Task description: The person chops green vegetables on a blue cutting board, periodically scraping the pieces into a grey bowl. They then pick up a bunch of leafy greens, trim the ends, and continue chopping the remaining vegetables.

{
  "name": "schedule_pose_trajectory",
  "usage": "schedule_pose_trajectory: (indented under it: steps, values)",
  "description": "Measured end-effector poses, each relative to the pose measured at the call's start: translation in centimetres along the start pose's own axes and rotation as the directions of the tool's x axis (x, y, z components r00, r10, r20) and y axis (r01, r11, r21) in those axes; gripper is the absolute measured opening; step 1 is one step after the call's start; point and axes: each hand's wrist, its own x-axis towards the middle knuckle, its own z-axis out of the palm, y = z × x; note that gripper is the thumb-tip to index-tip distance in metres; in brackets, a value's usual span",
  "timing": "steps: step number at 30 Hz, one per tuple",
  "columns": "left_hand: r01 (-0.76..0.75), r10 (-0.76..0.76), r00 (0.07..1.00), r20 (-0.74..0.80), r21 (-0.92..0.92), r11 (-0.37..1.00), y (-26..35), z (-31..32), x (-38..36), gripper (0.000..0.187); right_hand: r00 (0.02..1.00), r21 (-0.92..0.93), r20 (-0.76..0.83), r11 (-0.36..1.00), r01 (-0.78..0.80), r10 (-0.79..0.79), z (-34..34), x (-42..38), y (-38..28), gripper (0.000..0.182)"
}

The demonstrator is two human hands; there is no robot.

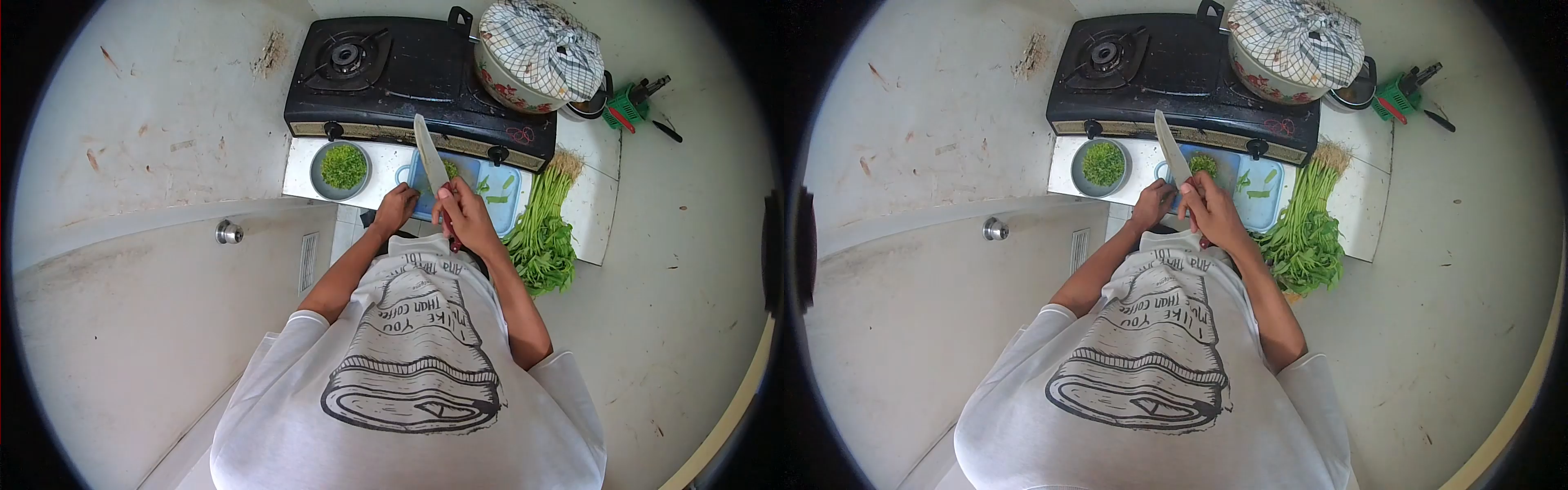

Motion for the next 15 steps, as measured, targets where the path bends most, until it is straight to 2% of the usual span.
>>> schedule_pose_trajectory:
  steps: [4,7,10,15]
  values:
    - [0.001,-0.001,1.000,0.007,-0.009,1.000,-0.2,0.2,0.0,0.012,0.995,-0.270,-0.054,0.958,-0.099,0.088,-0.8,0.9,3.7,0.032]
    - [0.007,-0.007,1.000,-0.005,-0.019,1.000,-0.3,0.2,-0.1,0.012,0.992,-0.574,-0.087,0.819,0.023,-0.088,-1.3,1.3,10.7,0.033]
    - [0.016,-0.016,1.000,-0.023,-0.020,1.000,-0.6,0.6,-0.1,0.012,0.996,-0.708,-0.053,0.706,0.009,-0.066,-1.4,0.5,14.1,0.035]
    - [0.011,-0.014,0.998,-0.063,-0.039,0.999,-0.7,0.9,-0.2,0.014,1.000,-0.802,0.004,0.597,-0.010,0.022,-0.6,-0.5,16.3,0.036]
